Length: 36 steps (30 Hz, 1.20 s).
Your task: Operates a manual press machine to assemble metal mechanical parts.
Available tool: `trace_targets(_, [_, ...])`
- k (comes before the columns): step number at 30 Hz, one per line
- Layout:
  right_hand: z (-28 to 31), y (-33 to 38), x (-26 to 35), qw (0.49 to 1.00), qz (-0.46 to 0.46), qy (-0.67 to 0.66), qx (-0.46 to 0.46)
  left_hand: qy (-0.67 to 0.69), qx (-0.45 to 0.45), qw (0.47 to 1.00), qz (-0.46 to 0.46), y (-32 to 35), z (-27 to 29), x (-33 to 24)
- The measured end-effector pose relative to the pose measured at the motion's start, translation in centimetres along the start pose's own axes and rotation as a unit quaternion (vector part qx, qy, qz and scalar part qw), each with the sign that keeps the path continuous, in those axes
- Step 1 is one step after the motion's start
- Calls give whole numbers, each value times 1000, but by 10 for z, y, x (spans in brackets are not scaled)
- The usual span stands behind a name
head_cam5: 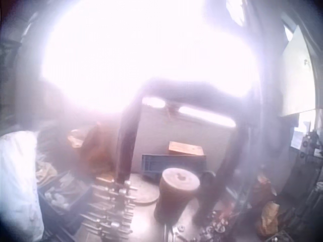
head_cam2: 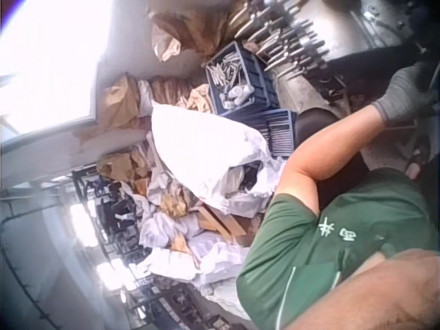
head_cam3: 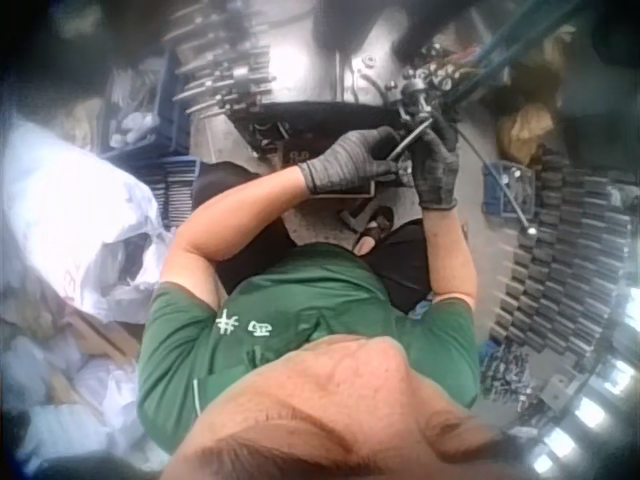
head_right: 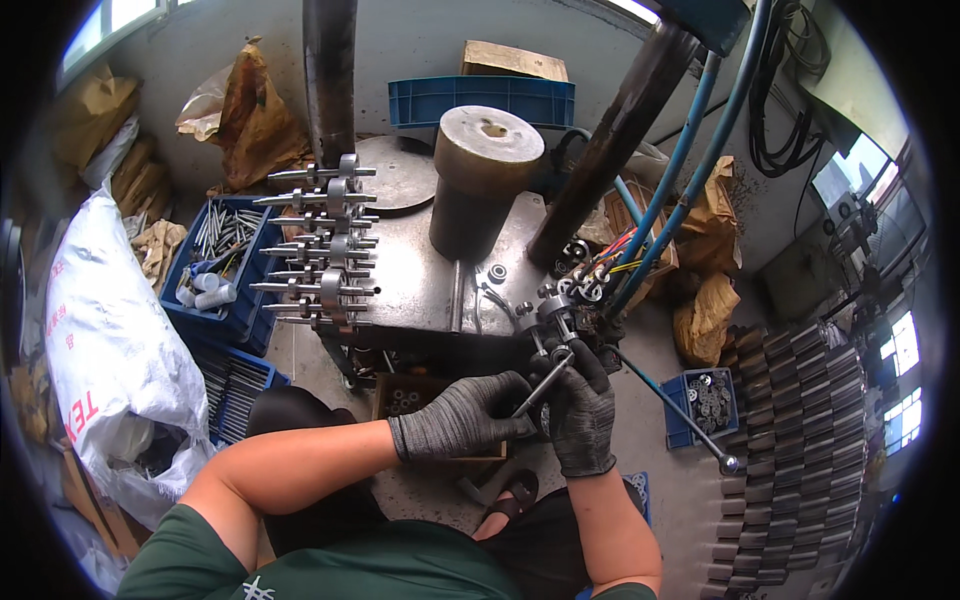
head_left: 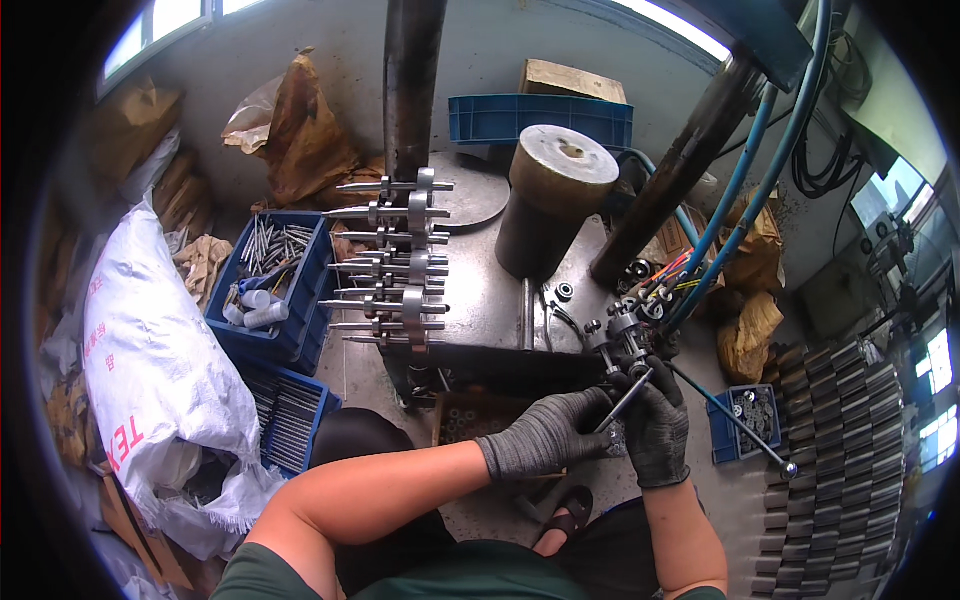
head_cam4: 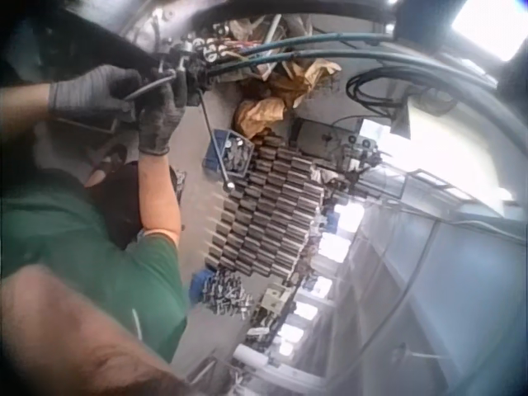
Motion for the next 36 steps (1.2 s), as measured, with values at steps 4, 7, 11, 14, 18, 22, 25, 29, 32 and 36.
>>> trace_targets(4, [-1,5,2,1000,15,-20,-5,-70,20,996,52,-1,-5,14])
trace_targets(7, [9,5,3,999,33,13,30,-67,32,994,77,1,-5,16])
trace_targets(11, [2,12,8,999,23,-7,32,-40,15,999,34,3,-5,16])
trace_targets(14, [-7,15,3,993,-92,-64,-18,-72,25,997,11,5,-4,10])
trace_targets(18, [-5,17,-3,995,-94,28,5,-58,-5,997,-42,6,-5,21])
trace_targets(22, [-8,22,-1,995,-16,97,18,-57,-18,996,-71,7,-4,18])
trace_targets(25, [-11,27,2,989,18,147,24,-54,-6,995,-81,9,-4,14])
trace_targets(29, [-9,29,0,981,46,184,35,-12,-10,992,-121,13,-3,2])
trace_targets(32, [-20,36,-4,995,-9,91,25,-10,-13,992,-126,14,-1,2])
trace_targets(36, [-19,42,-6,981,-3,183,64,12,23,998,-64,12,6,1])
Point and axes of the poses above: each hand's wrist, its own y-axis away from the middle knuckle, its own z-axis out of the back of the hand, x = y × z, the point moved 3 cm from there along -y, towards the middle knuckle, and after that the axes turned 13 degrees about -x, right-handed, at the moved point
